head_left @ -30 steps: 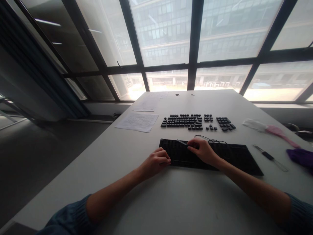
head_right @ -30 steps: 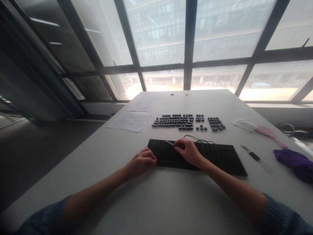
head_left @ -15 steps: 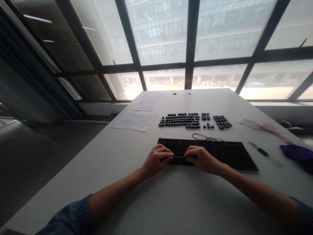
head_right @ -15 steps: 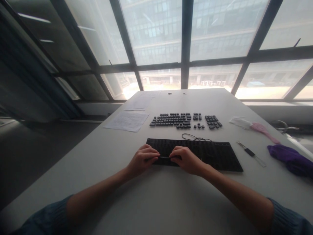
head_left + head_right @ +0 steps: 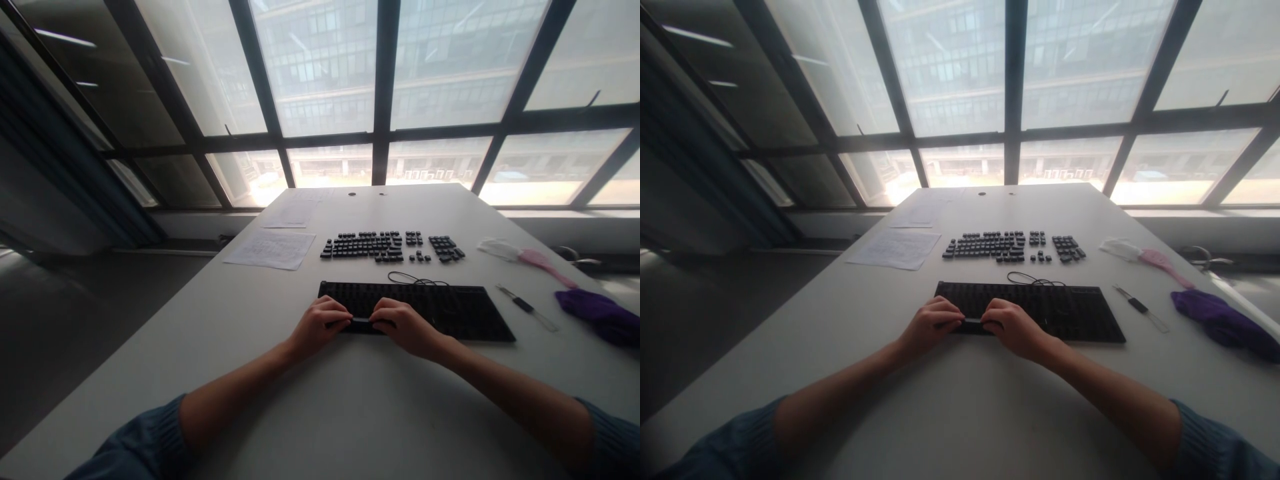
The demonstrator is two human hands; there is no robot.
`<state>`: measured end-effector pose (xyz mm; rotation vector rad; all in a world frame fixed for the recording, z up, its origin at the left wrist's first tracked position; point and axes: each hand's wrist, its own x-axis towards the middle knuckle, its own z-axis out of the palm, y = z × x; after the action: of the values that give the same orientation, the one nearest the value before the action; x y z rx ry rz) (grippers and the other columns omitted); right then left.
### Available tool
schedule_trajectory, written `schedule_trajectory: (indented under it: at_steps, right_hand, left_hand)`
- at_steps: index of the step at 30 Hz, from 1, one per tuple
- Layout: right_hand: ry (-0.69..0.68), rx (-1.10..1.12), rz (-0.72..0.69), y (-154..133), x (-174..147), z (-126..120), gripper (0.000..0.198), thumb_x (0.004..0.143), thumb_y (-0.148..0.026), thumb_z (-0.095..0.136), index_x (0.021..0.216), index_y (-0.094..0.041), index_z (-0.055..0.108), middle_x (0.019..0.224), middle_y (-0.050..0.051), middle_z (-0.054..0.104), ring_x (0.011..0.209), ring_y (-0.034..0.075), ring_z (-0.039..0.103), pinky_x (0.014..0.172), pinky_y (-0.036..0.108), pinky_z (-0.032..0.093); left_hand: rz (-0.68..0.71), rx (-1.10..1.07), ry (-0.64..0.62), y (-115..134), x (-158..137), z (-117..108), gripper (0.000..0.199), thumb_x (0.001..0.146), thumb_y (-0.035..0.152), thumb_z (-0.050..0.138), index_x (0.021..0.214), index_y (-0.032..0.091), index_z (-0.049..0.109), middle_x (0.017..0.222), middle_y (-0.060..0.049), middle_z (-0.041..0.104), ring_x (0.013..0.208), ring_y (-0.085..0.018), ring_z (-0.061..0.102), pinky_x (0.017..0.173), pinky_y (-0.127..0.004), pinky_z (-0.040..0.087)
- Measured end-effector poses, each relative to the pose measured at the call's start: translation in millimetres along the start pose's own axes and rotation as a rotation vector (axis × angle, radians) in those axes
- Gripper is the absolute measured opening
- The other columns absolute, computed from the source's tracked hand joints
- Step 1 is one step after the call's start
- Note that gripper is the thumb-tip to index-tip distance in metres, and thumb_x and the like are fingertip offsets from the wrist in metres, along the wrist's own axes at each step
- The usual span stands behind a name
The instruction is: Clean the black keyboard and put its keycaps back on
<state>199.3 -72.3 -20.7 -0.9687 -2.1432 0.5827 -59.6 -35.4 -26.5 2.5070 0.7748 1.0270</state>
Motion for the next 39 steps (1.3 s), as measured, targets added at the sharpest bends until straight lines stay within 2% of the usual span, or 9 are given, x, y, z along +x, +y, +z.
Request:
schedule_trajectory:
  at_steps: [9,16,23,30,39]
  right_hand:
    - [-0.001,-0.145,-0.105,3.0,-4.9,5.6,0.015,0.096,-0.017,0.059,0.095,-0.018,0.074,0.098,0.009,0.066,0.090,0.019,0.062,0.080,0.031,0.051]
    - [0.009,-0.169,-0.121,-0.3,-5.3,4.7,0.017,0.096,-0.019,0.060,0.085,-0.018,0.073,0.092,0.007,0.065,0.085,0.018,0.060,0.077,0.031,0.050]
    - [0.028,-0.136,-0.188,10.8,-26.9,-10.6,0.025,0.100,-0.018,0.053,0.115,-0.024,0.071,0.103,0.009,0.067,0.095,0.020,0.061,0.081,0.035,0.054]
    - [0.038,-0.166,-0.157,15.5,-33.3,-11.1,0.019,0.098,-0.022,0.057,0.102,-0.022,0.075,0.111,0.011,0.062,0.100,0.020,0.060,0.083,0.035,0.055]
    - [-0.012,-0.185,-0.163,10.6,-31.7,-14.4,0.022,0.100,-0.023,0.053,0.096,-0.022,0.074,0.109,0.011,0.062,0.100,0.021,0.058,0.084,0.036,0.055]
  left_hand:
    - [0.055,0.044,-0.051,2.7,-2.2,-0.5,0.017,0.095,0.024,0.063,0.104,0.025,0.078,0.093,-0.006,0.070,0.089,-0.017,0.061,0.082,-0.033,0.052]
    - [0.112,0.101,-0.104,2.8,-2.5,-2.0,0.020,0.097,0.022,0.059,0.105,0.025,0.077,0.095,-0.007,0.068,0.089,-0.017,0.060,0.079,-0.031,0.053]
    - [0.134,0.113,-0.107,-0.4,-5.4,-1.3,0.020,0.096,0.020,0.060,0.109,0.025,0.075,0.098,-0.007,0.068,0.091,-0.017,0.060,0.079,-0.031,0.053]
    - [0.146,0.117,-0.119,-2.0,-6.2,-1.1,0.022,0.096,0.020,0.059,0.111,0.026,0.075,0.099,-0.007,0.066,0.092,-0.017,0.059,0.080,-0.030,0.053]
    - [0.155,0.165,-0.132,2.2,-4.2,-1.8,0.021,0.097,0.023,0.058,0.107,0.027,0.076,0.098,-0.007,0.067,0.091,-0.017,0.059,0.081,-0.030,0.053]
